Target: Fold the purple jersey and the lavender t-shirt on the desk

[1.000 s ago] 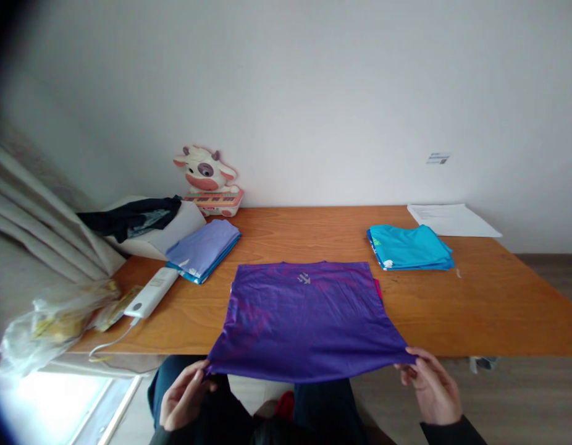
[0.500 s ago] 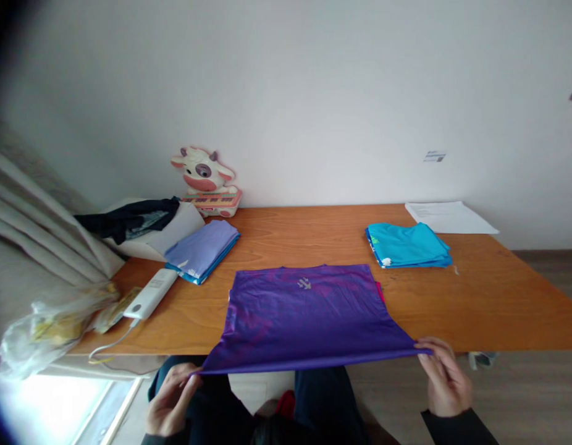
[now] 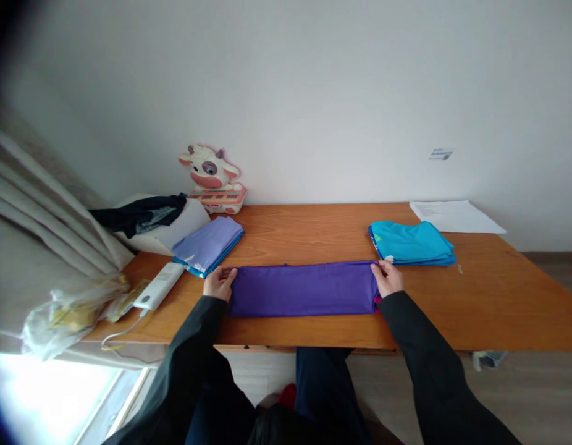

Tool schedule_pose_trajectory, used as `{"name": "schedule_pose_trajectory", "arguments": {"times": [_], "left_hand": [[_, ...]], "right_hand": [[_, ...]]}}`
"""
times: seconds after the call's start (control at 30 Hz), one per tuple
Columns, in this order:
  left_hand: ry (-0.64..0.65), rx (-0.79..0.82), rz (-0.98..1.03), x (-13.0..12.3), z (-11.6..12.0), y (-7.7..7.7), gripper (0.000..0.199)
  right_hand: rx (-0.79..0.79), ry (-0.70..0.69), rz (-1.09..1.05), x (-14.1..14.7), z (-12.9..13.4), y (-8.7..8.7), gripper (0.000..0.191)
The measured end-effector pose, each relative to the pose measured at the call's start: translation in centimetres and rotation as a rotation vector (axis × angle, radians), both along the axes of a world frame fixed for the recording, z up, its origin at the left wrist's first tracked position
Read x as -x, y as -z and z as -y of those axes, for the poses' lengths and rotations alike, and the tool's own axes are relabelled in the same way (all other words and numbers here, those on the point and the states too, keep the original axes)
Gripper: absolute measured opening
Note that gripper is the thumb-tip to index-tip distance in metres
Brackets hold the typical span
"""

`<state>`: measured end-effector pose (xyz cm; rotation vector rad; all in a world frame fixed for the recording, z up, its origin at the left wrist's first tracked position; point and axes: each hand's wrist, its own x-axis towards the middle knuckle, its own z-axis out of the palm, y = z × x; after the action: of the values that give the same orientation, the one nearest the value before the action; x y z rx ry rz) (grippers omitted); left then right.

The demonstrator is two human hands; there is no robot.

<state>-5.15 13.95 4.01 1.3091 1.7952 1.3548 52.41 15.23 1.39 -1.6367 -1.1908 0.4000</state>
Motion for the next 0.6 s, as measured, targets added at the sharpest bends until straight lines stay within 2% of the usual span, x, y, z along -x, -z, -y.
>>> {"name": "schedule_pose_trajectory", "arguments": {"times": [0.1, 0.23, 0.33, 0.4, 0.5, 0.6], "left_hand": [[0.016, -0.017, -0.137, -1.1, -1.8, 0.7, 0.044], [0.024, -0.051, -0.375, -0.6, -0.4, 1.8, 0.045], [0.047, -0.033, -0.501, 0.2, 1.2, 2.2, 0.046], [0.039, -0.006, -0.572, 0.0, 2.2, 2.5, 0.052], [-0.055, 0.091, -0.675, -1.4, 3.9, 3.0, 0.076], [-0.092, 0.188, -0.746, -2.9, 5.1, 3.2, 0.092]], "right_hand": [[0.053, 0.018, 0.097, 0.3, -1.5, 1.3, 0.045], [0.058, -0.014, 0.186, -0.1, -1.0, 2.9, 0.047], [0.003, -0.031, 0.243, -0.4, -0.8, 3.2, 0.048], [-0.049, -0.013, 0.337, -0.4, -0.8, 2.9, 0.044], [-0.123, 0.020, 0.481, 0.3, 0.3, 1.4, 0.034], [-0.266, -0.049, 0.676, 3.3, 3.0, -0.7, 0.019]]}}
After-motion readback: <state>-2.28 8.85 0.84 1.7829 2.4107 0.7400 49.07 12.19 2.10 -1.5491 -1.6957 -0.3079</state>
